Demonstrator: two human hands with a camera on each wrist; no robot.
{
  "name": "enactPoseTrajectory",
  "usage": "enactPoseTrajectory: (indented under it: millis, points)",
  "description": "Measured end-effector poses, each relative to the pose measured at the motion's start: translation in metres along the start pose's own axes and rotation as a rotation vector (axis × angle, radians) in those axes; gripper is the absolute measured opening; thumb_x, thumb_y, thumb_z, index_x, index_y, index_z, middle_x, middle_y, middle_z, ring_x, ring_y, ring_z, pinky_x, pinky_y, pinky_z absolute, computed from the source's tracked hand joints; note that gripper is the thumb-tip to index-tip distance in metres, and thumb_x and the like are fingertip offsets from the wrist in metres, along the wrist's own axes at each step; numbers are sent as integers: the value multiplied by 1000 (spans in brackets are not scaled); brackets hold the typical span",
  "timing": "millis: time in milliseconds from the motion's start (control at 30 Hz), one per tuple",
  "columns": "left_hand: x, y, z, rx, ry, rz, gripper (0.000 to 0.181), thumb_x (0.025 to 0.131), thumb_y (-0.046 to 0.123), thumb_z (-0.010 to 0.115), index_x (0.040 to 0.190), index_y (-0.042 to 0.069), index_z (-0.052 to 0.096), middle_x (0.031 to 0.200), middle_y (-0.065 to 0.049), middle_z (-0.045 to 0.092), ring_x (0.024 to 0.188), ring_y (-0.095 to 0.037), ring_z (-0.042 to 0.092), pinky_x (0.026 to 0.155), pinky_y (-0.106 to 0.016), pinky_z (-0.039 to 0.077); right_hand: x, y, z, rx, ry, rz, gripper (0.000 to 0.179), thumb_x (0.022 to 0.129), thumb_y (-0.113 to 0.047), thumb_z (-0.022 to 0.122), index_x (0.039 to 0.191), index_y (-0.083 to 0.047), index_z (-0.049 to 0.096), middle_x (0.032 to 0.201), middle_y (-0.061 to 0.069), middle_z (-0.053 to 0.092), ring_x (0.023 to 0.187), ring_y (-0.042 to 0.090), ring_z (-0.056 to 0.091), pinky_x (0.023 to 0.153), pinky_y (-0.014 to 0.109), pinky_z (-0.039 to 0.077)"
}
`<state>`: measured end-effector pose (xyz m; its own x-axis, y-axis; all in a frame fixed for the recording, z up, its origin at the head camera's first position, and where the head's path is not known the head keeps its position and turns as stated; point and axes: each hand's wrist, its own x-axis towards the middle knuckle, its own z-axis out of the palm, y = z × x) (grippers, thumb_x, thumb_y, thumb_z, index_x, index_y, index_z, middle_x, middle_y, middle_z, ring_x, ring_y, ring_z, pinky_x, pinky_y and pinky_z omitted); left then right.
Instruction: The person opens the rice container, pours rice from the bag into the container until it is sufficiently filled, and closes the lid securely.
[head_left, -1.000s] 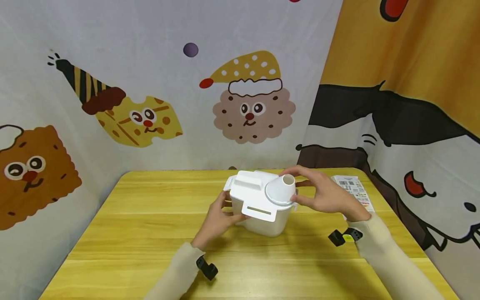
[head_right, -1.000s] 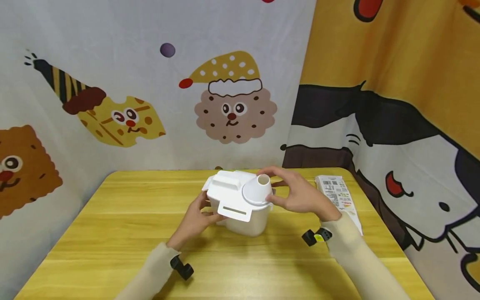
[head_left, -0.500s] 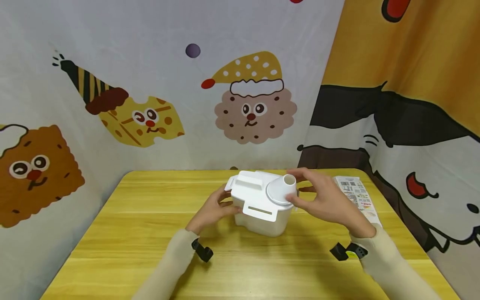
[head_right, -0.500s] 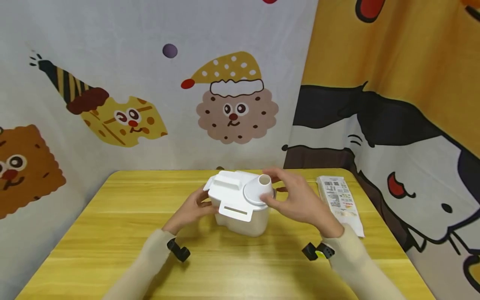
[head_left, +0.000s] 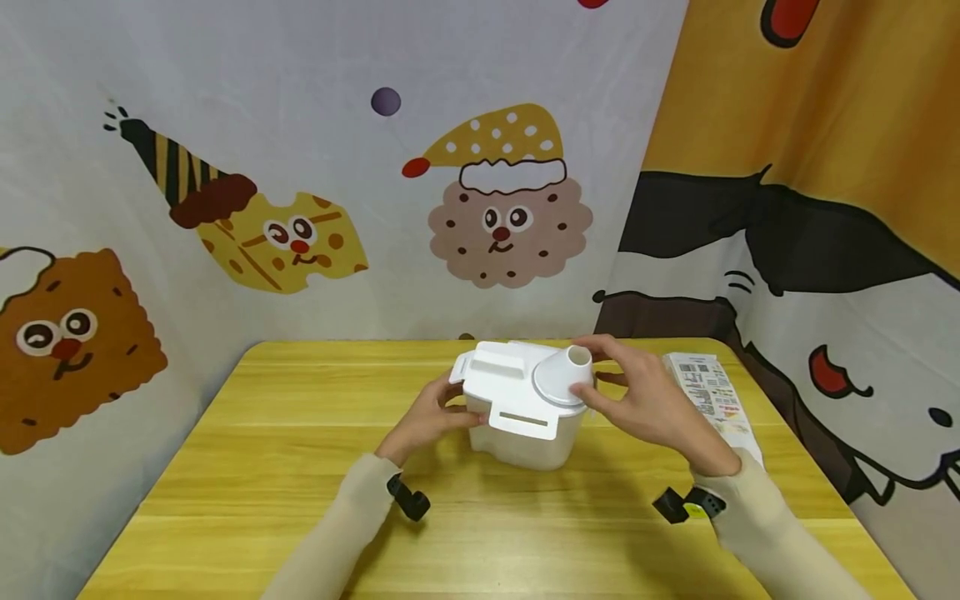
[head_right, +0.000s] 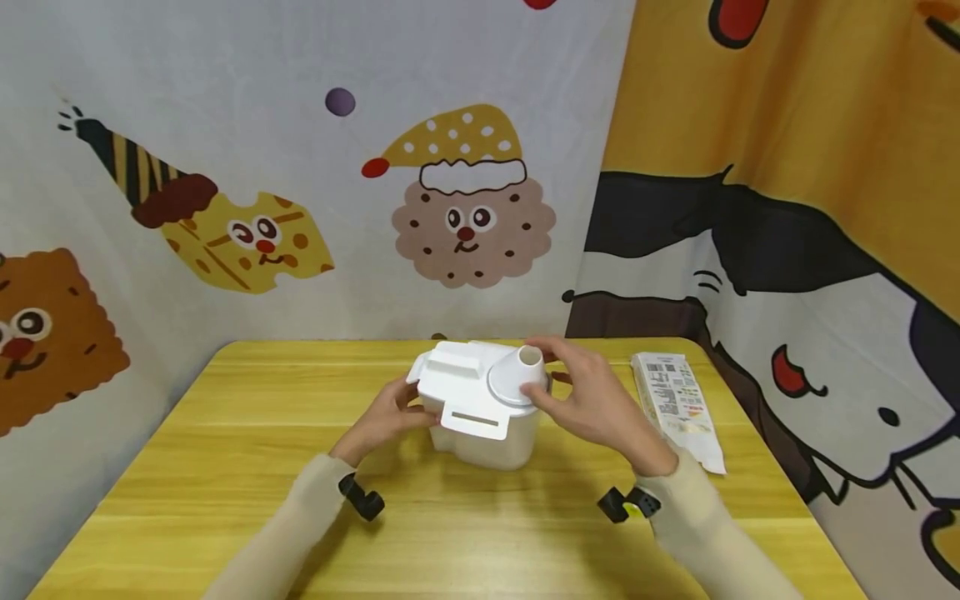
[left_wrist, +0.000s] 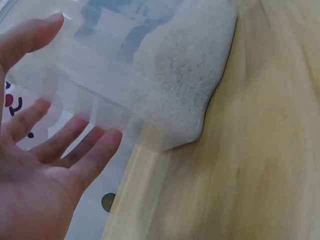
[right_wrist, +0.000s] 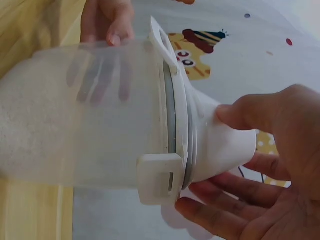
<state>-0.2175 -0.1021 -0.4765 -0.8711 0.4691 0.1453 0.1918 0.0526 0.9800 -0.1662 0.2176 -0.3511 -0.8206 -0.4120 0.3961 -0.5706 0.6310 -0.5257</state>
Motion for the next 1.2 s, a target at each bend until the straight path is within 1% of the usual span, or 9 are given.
enactPoseTrajectory:
  millis: [100,233,467,600,767,900,1000,1100,1200]
  points:
    - [0,0,4,-1,37,7,81,84,10,85,152,34,46,148,-1,54,134,-30,53,107,-47,54,4,6,-2,31,-20,-24,53,91,-14,79,139,-12,57,129,8,67,117,28,68,89,43,63]
    - [-3,2,11,2,84,1,84,82,8,86,151,34,46,146,-1,53,131,-31,53,104,-49,55,10,14,-5,59,-49,-38,52,92,-13,78,139,-12,57,130,7,66,120,27,66,92,45,62]
    - [-13,9,27,24,160,-22,84,78,17,91,146,32,45,140,0,54,126,-26,53,102,-44,58,21,31,-9,100,-95,-79,53,94,-10,75,142,-12,55,136,10,63,125,32,63,97,50,59]
    - [-19,14,35,40,202,-27,84,75,20,94,142,31,45,138,3,54,129,-23,53,101,-45,58,28,40,-10,135,-129,-107,52,95,-8,73,143,-11,54,139,10,62,127,32,62,100,51,57]
    - [-23,16,43,71,243,-10,86,72,22,96,141,28,44,139,5,53,133,-22,52,98,-46,60,35,49,-11,157,-167,-119,52,97,-11,71,145,-10,53,141,9,61,128,33,60,104,52,55]
    - [-24,17,44,89,239,-9,90,71,25,97,142,31,42,141,6,53,133,-21,52,95,-46,61,36,53,-12,164,-187,-110,52,97,-11,70,146,-8,52,142,7,60,128,31,60,105,52,54]
    - [-24,15,40,124,219,-20,90,71,28,97,142,33,42,138,6,54,129,-22,53,95,-47,61,36,53,-12,158,-187,-97,54,97,-13,72,147,-13,52,142,5,61,128,28,61,106,52,54]
    - [-25,14,34,172,196,-32,89,72,32,96,142,36,42,136,6,55,126,-23,54,100,-49,58,36,49,-12,137,-182,-94,56,96,-15,73,147,-17,52,143,4,60,129,28,61,107,52,53]
    - [-25,12,27,177,167,-38,89,72,32,96,143,39,44,137,8,56,129,-20,53,109,-52,51,35,43,-13,85,-166,-108,58,94,-17,76,147,-18,51,144,4,59,130,27,61,109,49,52]
